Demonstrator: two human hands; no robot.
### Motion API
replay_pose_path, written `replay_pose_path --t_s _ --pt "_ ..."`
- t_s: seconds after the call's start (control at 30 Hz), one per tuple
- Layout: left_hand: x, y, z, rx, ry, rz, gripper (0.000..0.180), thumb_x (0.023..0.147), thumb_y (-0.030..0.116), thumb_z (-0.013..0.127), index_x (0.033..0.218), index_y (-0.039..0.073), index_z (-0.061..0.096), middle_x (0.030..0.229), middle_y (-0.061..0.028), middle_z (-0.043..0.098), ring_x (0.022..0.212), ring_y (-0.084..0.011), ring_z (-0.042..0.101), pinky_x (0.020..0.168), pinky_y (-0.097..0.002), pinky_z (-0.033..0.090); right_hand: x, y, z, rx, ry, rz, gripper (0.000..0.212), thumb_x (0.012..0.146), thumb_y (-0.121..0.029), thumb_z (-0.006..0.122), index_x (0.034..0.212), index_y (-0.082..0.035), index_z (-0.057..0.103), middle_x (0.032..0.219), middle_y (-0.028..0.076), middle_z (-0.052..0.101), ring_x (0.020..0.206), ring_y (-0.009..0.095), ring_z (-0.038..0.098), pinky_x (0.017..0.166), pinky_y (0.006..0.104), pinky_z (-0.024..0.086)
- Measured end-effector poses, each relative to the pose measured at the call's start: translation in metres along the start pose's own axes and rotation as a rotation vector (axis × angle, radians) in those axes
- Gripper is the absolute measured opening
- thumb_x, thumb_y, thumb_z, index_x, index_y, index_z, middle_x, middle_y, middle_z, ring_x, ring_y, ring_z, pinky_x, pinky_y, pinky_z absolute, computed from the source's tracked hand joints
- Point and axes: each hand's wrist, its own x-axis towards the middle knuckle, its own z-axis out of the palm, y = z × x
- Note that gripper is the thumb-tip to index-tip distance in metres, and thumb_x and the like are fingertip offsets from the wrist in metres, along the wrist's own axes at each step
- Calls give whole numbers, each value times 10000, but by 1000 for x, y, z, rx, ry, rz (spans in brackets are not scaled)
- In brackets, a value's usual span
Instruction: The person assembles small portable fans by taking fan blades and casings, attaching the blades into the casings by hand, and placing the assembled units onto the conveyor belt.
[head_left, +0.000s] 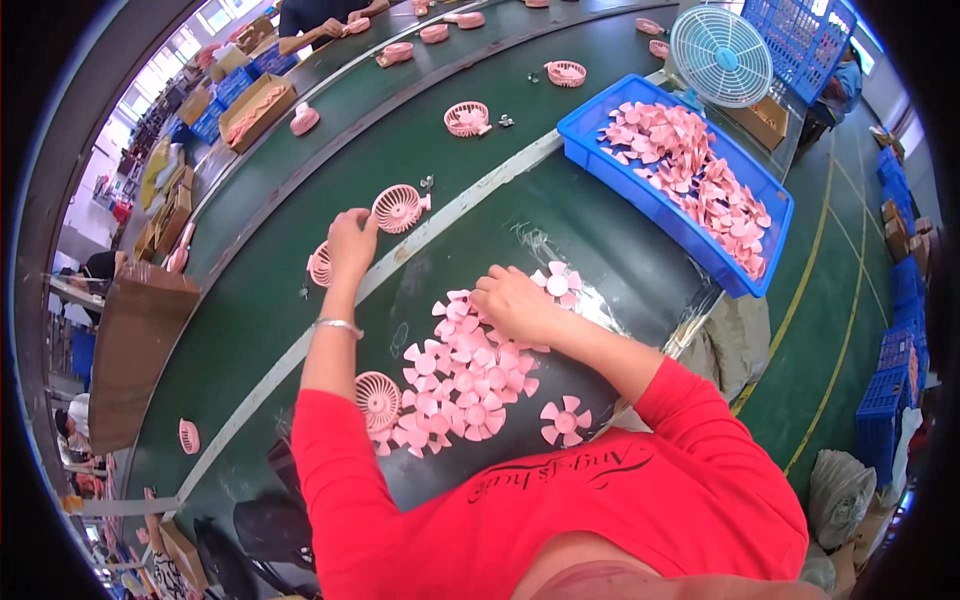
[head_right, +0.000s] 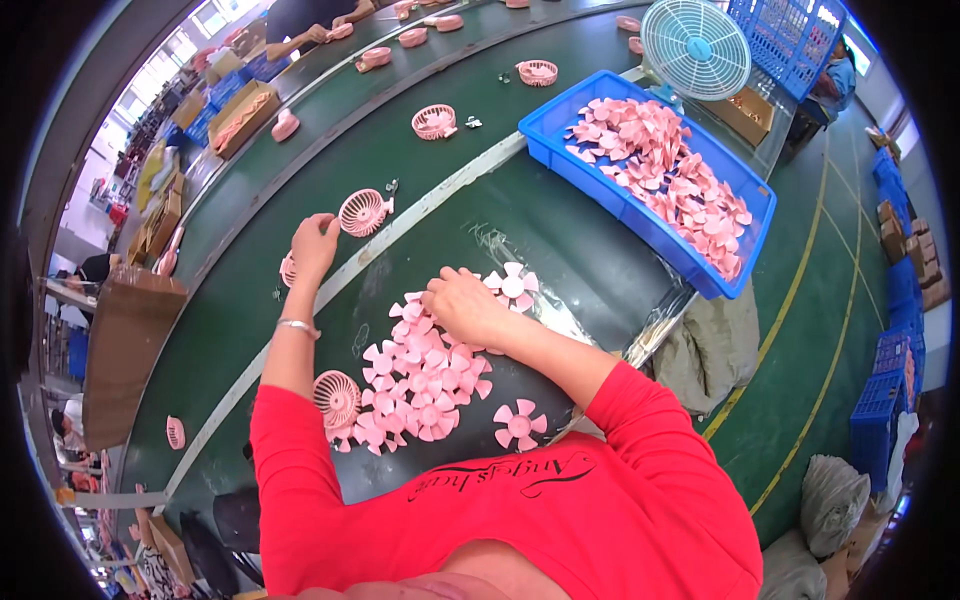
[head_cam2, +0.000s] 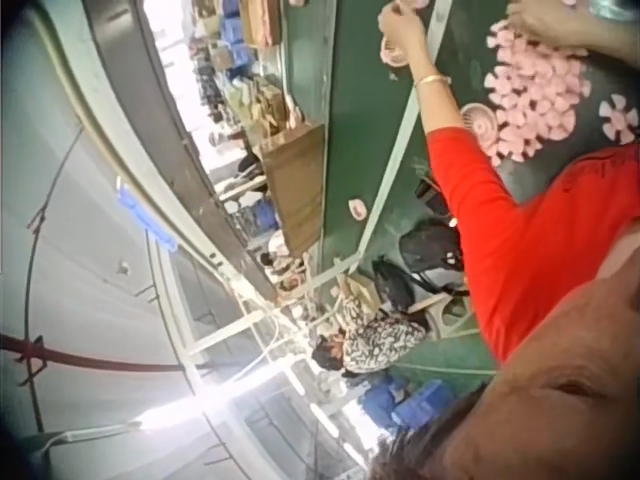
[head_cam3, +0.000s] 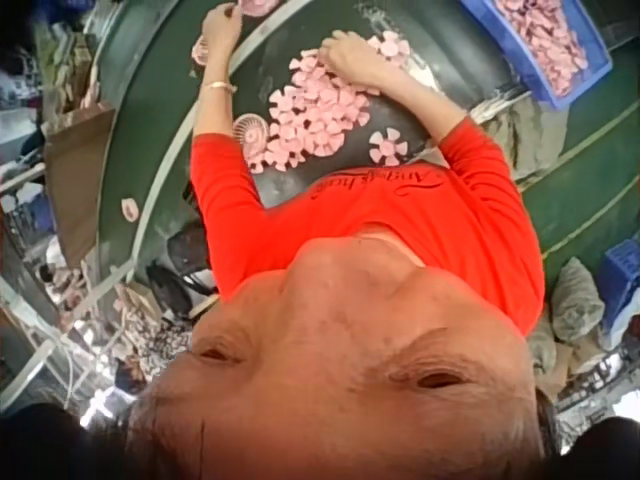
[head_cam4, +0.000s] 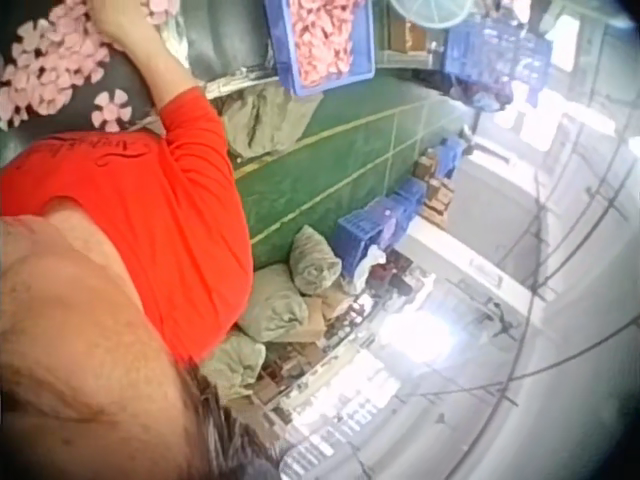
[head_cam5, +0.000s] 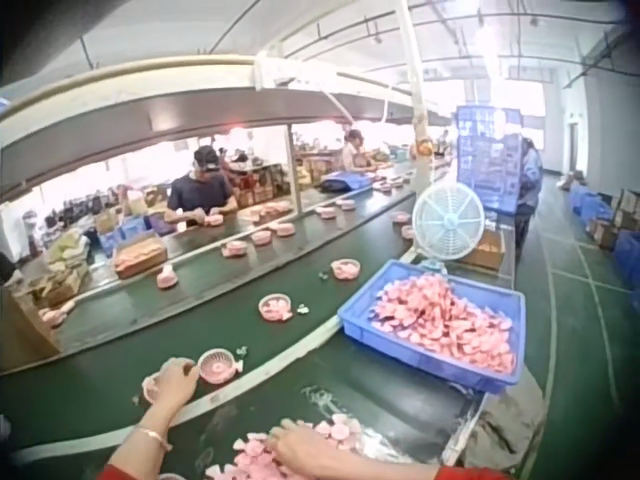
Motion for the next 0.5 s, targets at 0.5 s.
replay_pose_path --t_s 0.5 --pt "6 -79 -3 371 -224 -109 290 870 226 422 933 27 623 1000 -256 631 964 -433 591 840 -505 463 -27 109 -31 -179 486 692 370 734 -217 685 1075 -95 610 903 115 591 904 323 584 756 435 493"
